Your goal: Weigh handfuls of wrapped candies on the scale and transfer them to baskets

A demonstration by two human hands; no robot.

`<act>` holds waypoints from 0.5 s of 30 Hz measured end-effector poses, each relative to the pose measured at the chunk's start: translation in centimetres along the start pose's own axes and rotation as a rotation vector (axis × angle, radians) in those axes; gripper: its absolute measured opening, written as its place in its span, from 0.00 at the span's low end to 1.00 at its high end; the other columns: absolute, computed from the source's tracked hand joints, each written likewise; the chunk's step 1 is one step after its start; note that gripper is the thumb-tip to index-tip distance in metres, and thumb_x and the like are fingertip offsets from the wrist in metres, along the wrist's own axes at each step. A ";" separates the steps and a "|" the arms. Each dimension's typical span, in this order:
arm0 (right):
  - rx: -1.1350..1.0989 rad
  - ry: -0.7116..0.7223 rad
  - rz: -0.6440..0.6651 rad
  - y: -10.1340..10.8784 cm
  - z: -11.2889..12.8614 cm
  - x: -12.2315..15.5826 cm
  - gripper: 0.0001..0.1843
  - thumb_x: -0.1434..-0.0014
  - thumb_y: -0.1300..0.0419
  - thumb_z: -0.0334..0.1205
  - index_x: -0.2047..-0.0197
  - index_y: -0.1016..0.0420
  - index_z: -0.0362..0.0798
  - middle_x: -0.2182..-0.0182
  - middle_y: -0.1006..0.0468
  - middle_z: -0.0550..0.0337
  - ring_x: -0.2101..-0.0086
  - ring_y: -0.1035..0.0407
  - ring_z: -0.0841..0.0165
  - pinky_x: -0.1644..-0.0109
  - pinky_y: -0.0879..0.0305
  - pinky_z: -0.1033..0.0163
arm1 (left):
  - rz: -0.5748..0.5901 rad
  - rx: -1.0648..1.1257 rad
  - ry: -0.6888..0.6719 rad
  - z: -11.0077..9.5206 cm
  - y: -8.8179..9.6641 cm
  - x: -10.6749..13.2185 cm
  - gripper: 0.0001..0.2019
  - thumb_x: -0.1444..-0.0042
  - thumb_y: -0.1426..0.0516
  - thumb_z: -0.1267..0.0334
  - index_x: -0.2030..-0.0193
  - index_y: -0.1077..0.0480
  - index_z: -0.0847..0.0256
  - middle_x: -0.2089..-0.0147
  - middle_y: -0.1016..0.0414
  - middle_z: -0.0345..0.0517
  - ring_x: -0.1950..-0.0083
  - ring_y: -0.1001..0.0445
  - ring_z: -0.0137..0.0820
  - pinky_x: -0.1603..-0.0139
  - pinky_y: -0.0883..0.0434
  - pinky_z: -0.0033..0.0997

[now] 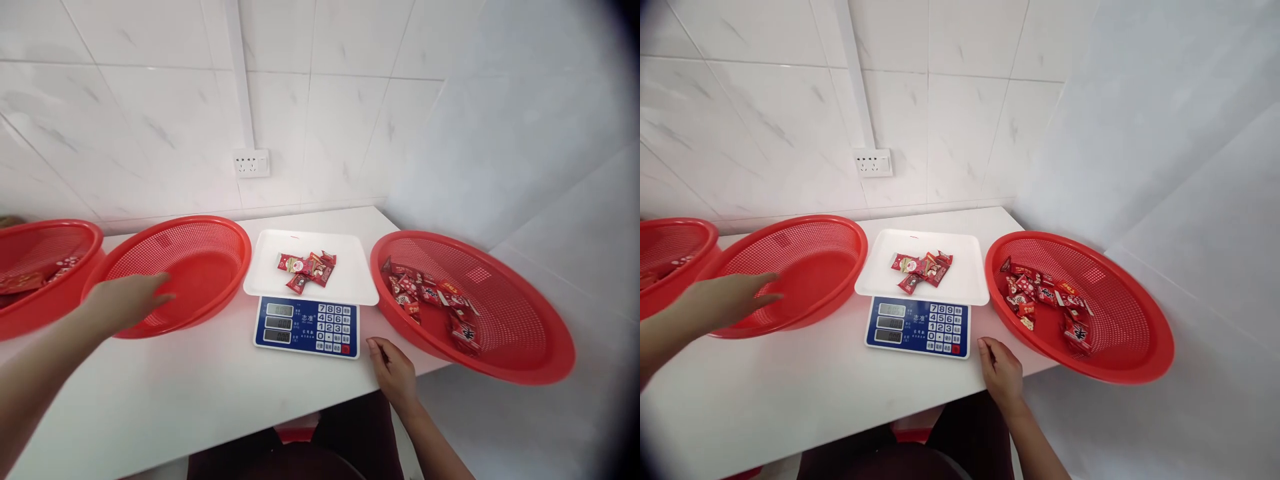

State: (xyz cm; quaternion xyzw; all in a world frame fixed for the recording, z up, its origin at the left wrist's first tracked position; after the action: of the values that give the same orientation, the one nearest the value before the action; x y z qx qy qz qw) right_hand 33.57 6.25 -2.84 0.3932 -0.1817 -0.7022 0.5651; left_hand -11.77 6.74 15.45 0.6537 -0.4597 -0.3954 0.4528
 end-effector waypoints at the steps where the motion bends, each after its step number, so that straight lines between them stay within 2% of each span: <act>1: 0.003 -0.002 0.001 0.0 0.0 0.0 0.23 0.37 0.54 0.53 0.67 0.26 0.47 0.72 0.22 0.54 0.71 0.28 0.65 0.66 0.34 0.64 | 0.095 -0.104 -0.073 -2.2 -0.9 -1.0 0.26 0.41 0.58 0.44 0.49 0.31 0.60 0.62 0.25 0.43 0.55 0.27 0.46 0.52 0.35 0.56; 2: 0.005 -0.004 -0.001 -0.1 -0.1 0.0 0.23 0.37 0.54 0.54 0.67 0.26 0.47 0.72 0.22 0.54 0.71 0.28 0.65 0.66 0.34 0.64 | 0.130 -0.152 -0.166 -4.6 -1.6 -1.7 0.25 0.40 0.59 0.46 0.47 0.33 0.57 0.55 0.25 0.45 0.53 0.27 0.45 0.52 0.34 0.53; 3: 0.005 -0.004 -0.005 -0.1 -0.1 0.0 0.24 0.37 0.55 0.54 0.67 0.26 0.47 0.72 0.22 0.54 0.71 0.28 0.65 0.66 0.34 0.64 | 0.140 -0.152 -0.222 -6.8 -2.3 -2.4 0.23 0.41 0.56 0.47 0.48 0.32 0.55 0.51 0.26 0.45 0.52 0.28 0.44 0.53 0.32 0.48; 5: -0.002 -0.003 -0.012 -0.2 -0.2 0.0 0.24 0.38 0.55 0.55 0.67 0.26 0.47 0.72 0.22 0.54 0.71 0.28 0.65 0.67 0.34 0.64 | 0.163 -0.055 -0.408 -11.1 -3.9 -3.4 0.21 0.40 0.54 0.50 0.45 0.35 0.55 0.44 0.30 0.46 0.43 0.33 0.40 0.47 0.33 0.41; 6: -0.008 -0.003 -0.015 -0.2 -0.2 0.0 0.25 0.38 0.55 0.56 0.67 0.26 0.47 0.72 0.22 0.53 0.71 0.28 0.65 0.67 0.34 0.64 | 0.188 -0.022 -0.486 -13.0 -4.9 -3.9 0.22 0.40 0.54 0.53 0.43 0.37 0.58 0.41 0.33 0.48 0.40 0.36 0.39 0.43 0.36 0.40; 8: -0.017 -0.002 -0.016 -0.2 -0.2 0.0 0.25 0.38 0.55 0.56 0.67 0.25 0.47 0.72 0.21 0.53 0.72 0.28 0.65 0.67 0.33 0.65 | 0.230 -0.004 -0.567 -15.7 -6.8 -4.9 0.23 0.41 0.51 0.56 0.40 0.40 0.58 0.38 0.37 0.47 0.37 0.40 0.35 0.39 0.41 0.35; 11: -0.019 0.002 -0.020 -0.1 -0.1 0.1 0.25 0.38 0.55 0.56 0.67 0.26 0.48 0.72 0.22 0.53 0.72 0.28 0.65 0.68 0.33 0.65 | 0.302 -0.013 -0.616 -18.1 -9.1 -6.2 0.25 0.46 0.46 0.61 0.40 0.40 0.58 0.39 0.35 0.49 0.38 0.37 0.35 0.42 0.38 0.32; 15: -0.023 0.014 -0.029 -0.2 -0.3 0.1 0.24 0.37 0.55 0.55 0.68 0.26 0.48 0.73 0.22 0.53 0.72 0.28 0.65 0.68 0.33 0.65 | 0.327 -0.040 -0.623 -18.7 -9.8 -6.7 0.23 0.47 0.47 0.67 0.42 0.37 0.57 0.45 0.32 0.51 0.44 0.31 0.38 0.47 0.34 0.34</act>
State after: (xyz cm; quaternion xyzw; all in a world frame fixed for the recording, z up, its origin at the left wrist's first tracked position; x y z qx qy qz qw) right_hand 33.63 6.24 -3.19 0.3940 -0.1639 -0.7097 0.5606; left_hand 6.32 19.07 11.92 0.4105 -0.6665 -0.5070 0.3607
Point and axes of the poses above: each hand's wrist, its own x-axis away from the middle knuckle, its own y-axis out of the back of the hand, z = x × y, the point moved 3 cm from there along -x, towards the middle knuckle
